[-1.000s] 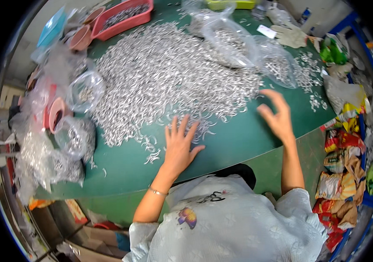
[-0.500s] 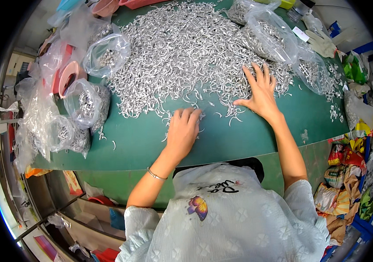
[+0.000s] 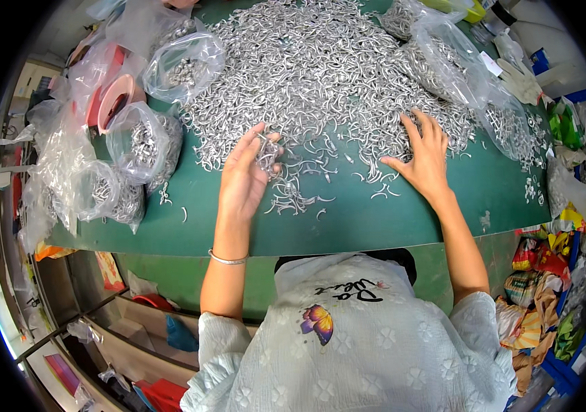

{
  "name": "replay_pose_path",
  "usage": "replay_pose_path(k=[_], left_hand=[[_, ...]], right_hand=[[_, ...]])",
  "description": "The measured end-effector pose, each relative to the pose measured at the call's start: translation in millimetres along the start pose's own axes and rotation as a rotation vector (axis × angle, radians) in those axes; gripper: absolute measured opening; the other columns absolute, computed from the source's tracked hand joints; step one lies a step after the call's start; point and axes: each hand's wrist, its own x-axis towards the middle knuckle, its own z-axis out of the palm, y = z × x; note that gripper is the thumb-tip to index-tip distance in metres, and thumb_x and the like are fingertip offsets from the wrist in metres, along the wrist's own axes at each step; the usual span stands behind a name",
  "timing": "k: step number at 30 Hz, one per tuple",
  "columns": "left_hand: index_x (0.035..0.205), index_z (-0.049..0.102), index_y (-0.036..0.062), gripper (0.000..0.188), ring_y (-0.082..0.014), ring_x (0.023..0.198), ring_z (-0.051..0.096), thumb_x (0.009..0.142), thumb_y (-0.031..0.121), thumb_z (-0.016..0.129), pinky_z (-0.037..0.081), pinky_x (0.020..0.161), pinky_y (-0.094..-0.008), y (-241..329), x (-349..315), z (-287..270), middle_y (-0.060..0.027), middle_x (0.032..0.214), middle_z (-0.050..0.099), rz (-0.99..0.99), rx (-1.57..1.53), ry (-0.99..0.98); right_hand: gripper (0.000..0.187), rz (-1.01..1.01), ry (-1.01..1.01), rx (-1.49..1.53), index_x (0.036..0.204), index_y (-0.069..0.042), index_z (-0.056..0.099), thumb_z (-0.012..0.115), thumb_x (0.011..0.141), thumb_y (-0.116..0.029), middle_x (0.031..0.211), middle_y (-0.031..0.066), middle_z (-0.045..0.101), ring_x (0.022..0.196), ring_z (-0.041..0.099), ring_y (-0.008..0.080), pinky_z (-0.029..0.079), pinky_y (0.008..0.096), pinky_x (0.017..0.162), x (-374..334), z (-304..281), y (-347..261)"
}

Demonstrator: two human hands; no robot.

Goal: The person sorts small curved metal fasteners by hand on a green workbench, picking them up individually and placing them into clear plastic bags or separate piles.

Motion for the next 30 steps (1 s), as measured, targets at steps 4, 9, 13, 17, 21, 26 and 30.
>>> replay_pose_path(k=[4, 9, 13, 17, 21, 26, 30], left_hand=[[0.133, 0.049, 0.0002, 0.044, -0.0133, 0.092, 0.062, 0.090, -0.006, 0.054, 0.053, 0.068, -0.0259, -0.9, -2.9, -7.3, -0.0125, 0.121, 0.059, 0.163, 0.342, -0.031], [0.128, 0.056, 0.0018, 0.046, -0.0132, 0.097, 0.063, 0.085, -0.013, 0.051, 0.054, 0.073, -0.0235, 4.3, -5.9, -23.5, -0.0109, 0.130, 0.052, 0.292, 0.634, -0.025], [0.126, 0.057, 0.0007, 0.046, -0.0134, 0.098, 0.063, 0.084, -0.016, 0.049, 0.055, 0.077, -0.0252, 10.9, -11.0, -27.3, -0.0106, 0.129, 0.053, 0.389, 0.696, -0.027], [0.122, 0.058, -0.0021, 0.038, -0.0158, 0.095, 0.064, 0.087, -0.015, 0.046, 0.056, 0.078, -0.0257, 10.1, -12.6, -27.8, -0.0118, 0.126, 0.054, 0.333, 0.688, 0.046], [0.120, 0.059, -0.0014, 0.037, -0.0166, 0.096, 0.064, 0.087, -0.014, 0.048, 0.057, 0.077, -0.0271, 8.8, -10.0, -35.5, -0.0104, 0.122, 0.056, 0.435, 0.796, 0.066], [0.119, 0.060, -0.0012, 0.032, -0.0175, 0.105, 0.061, 0.090, -0.011, 0.049, 0.056, 0.082, -0.0272, 7.1, -12.6, -39.2, -0.0107, 0.125, 0.056, 0.535, 0.797, -0.101], [0.117, 0.062, 0.0006, 0.030, -0.0168, 0.101, 0.065, 0.091, -0.009, 0.050, 0.057, 0.074, -0.0253, 9.3, -21.3, -35.1, -0.0099, 0.119, 0.059, 0.436, 1.003, -0.031]], right_hand=[[0.079, -0.036, 0.005, 0.046, 0.130, -0.012, 0.052, 0.085, 0.062, -0.034, 0.136, 0.0128, 0.044, 0.124, 0.038, 0.0374, 0.030, 0.0494, 0.103, -18.7, 6.5, -11.1], [0.070, 0.037, 0.043, 0.022, 0.125, -0.010, 0.055, 0.084, 0.065, -0.032, 0.137, 0.0129, 0.043, 0.124, 0.038, 0.0377, 0.030, 0.0490, 0.103, -13.9, 2.3, -10.9], [0.059, 0.008, 0.087, 0.051, 0.119, -0.008, 0.058, 0.082, 0.069, -0.029, 0.132, 0.0122, 0.048, 0.120, 0.043, 0.0338, 0.032, 0.0466, 0.100, -21.1, 11.4, -16.6], [0.051, -0.006, 0.126, 0.122, 0.115, -0.006, 0.060, 0.081, 0.071, -0.023, 0.125, 0.0122, 0.053, 0.112, 0.048, 0.0318, 0.036, 0.0426, 0.096, -29.6, 13.6, -26.4], [0.058, -0.020, 0.151, 0.169, 0.123, -0.008, 0.057, 0.080, 0.072, -0.022, 0.125, 0.0120, 0.053, 0.112, 0.049, 0.0326, 0.036, 0.0432, 0.097, -23.0, 7.0, -20.9], [0.056, -0.050, 0.114, 0.067, 0.125, -0.010, 0.057, 0.077, 0.074, -0.025, 0.126, 0.0133, 0.053, 0.113, 0.049, 0.0333, 0.035, 0.0447, 0.097, -29.0, 13.6, -21.5], [0.053, -0.084, 0.135, 0.136, 0.120, -0.007, 0.059, 0.078, 0.071, -0.017, 0.120, 0.0119, 0.058, 0.104, 0.053, 0.0312, 0.040, 0.0408, 0.086, -32.1, 12.0, -25.4]])
